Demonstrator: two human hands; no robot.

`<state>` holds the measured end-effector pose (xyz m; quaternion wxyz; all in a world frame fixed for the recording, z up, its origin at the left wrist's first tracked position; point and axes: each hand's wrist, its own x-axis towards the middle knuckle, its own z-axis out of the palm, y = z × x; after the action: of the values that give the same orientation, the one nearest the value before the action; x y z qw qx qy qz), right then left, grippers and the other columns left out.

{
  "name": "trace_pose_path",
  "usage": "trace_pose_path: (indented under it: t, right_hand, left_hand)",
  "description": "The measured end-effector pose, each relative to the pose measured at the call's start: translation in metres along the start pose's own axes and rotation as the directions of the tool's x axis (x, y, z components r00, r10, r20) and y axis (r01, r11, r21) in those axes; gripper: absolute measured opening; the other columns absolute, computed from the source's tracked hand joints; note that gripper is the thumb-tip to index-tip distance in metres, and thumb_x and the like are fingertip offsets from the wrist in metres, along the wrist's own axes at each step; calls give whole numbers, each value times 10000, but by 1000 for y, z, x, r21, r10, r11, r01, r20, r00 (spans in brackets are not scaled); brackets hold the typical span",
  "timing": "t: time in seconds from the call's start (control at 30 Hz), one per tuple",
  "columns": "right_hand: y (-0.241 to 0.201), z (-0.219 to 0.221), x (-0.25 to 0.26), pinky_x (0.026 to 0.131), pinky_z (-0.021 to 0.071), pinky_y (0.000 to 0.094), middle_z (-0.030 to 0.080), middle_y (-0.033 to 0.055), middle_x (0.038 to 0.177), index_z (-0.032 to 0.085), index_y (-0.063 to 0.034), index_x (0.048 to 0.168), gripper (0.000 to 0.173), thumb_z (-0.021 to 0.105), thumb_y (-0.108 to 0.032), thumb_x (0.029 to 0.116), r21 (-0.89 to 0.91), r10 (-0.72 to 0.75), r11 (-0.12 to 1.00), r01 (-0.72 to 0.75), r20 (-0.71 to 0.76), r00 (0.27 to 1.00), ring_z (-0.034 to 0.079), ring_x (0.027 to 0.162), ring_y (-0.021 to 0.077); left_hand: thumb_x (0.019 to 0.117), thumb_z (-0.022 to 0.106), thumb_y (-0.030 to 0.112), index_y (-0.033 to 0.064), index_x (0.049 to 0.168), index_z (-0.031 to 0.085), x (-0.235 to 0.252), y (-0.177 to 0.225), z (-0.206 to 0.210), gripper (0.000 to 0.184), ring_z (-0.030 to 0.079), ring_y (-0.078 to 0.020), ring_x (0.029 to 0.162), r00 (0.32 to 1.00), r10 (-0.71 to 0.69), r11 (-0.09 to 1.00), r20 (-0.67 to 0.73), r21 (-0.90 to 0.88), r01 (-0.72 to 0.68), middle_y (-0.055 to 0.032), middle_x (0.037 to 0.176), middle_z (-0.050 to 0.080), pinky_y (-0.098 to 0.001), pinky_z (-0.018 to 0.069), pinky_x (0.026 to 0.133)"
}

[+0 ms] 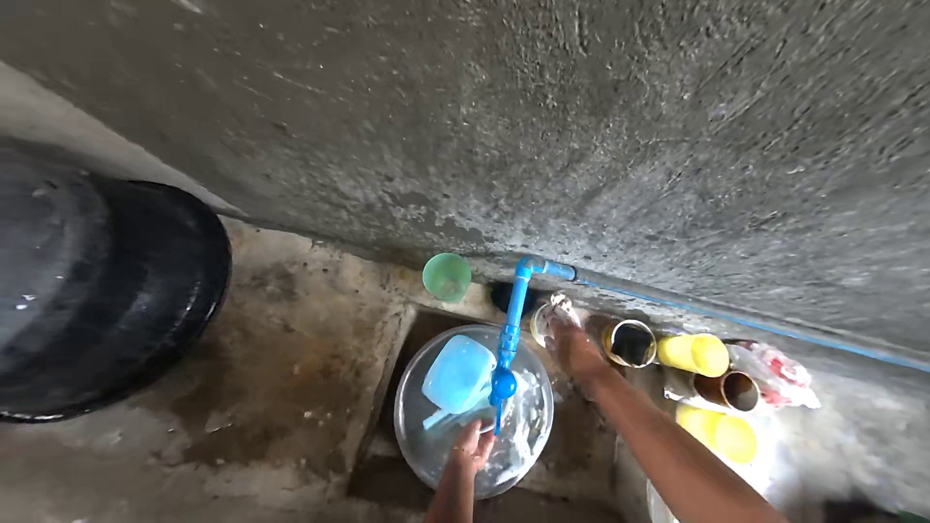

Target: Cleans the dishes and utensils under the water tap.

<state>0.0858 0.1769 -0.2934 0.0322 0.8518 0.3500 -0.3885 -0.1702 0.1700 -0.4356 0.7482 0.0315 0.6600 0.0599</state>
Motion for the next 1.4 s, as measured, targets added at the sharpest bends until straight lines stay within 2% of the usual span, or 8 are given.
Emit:
trace_pose_path:
  t: [0.37, 0.47, 0.63, 0.8, 0.97, 1.1, 1.23, 1.4]
  right_hand:
    - [10, -1, 23, 1147, 404, 543, 464, 269, 1512, 466, 10, 1487, 498, 542, 6, 995, -100, -86, 991, 92, 57, 995, 453, 1409, 429]
    - [2, 3, 23, 1143, 404, 553, 403, 255, 1569, 406, -11, 1537, 507, 461, 10, 1034, -155, -51, 986, 55, 30, 998, 392, 1456, 436]
    - [-3, 15, 25, 1061, 464, 594, 431, 297, 1517, 427, 27, 1505, 492, 494, 22, 1018, -157, -41, 987, 35, -33, 999, 443, 1393, 485]
    - [9, 20, 30, 1006, 498, 607, 516, 294, 1432, 548, -1, 1416, 420, 563, -11, 997, -153, -115, 983, 102, -83, 990, 543, 1283, 490]
    - [26, 7, 33, 1022, 468, 652, 611, 274, 1333, 621, -30, 1348, 409, 664, -49, 941, 68, -145, 985, 156, -143, 979, 583, 1242, 477]
    - [33, 0, -9, 968, 522, 579, 681, 248, 1153, 649, 19, 1251, 373, 729, -128, 917, 533, -113, 823, 196, -184, 976, 668, 1076, 381]
    - [1, 35, -109, 959, 556, 445, 691, 193, 1146, 657, 40, 1221, 342, 722, -125, 927, 698, -274, 681, 221, -36, 961, 684, 1038, 262]
    - [-46, 96, -191, 1265, 156, 572, 298, 227, 1647, 315, -27, 1593, 700, 500, -426, 1049, 284, -489, 860, 423, 227, 842, 252, 1542, 380]
  left_hand:
    - [998, 417, 21, -46, 1118, 529, -111, -38, -12, 177, 736, -363, 887, 942, -304, 906, 145, -262, 333, -276, 1052, 682, -375, 636, 711]
    - [994, 446, -22, 24, 946, 493, -126, -53, -17, 82, 622, -197, 586, 974, -225, 973, -37, 50, 226, -110, 726, 583, -313, 588, 577]
    - [1074, 437, 52, 1, 1461, 370, -130, -55, -22, 396, 701, -397, 895, 986, 68, 931, -153, 365, -7, -305, 1234, 575, -512, 618, 663]
    - [1004, 430, -37, 62, 1613, 228, -136, -41, -45, 648, 425, -311, 1449, 812, 550, 369, 195, 815, -446, -192, 1628, 329, -480, 380, 1172]
    - [899, 548, -126, 16, 1604, 250, -165, -22, -49, 779, 349, -375, 1496, 602, 700, -70, 384, 876, -478, -242, 1659, 227, -469, 380, 1180]
    - [930, 456, -122, 25, 1608, 230, -173, -10, -48, 730, 391, -291, 1479, 535, 776, 155, 334, 721, -675, -204, 1655, 268, -434, 379, 1180]
    - [1047, 450, 27, 124, 1627, 192, -188, -12, -28, 643, 563, -300, 1281, 769, 635, 687, 72, 403, -605, -227, 1539, 427, -472, 515, 1003]
    - [1125, 253, 362, 85, 1581, 277, -203, -28, -17, 534, 620, -167, 1114, 787, 583, 718, 203, 325, -616, -157, 1388, 555, -352, 539, 908]
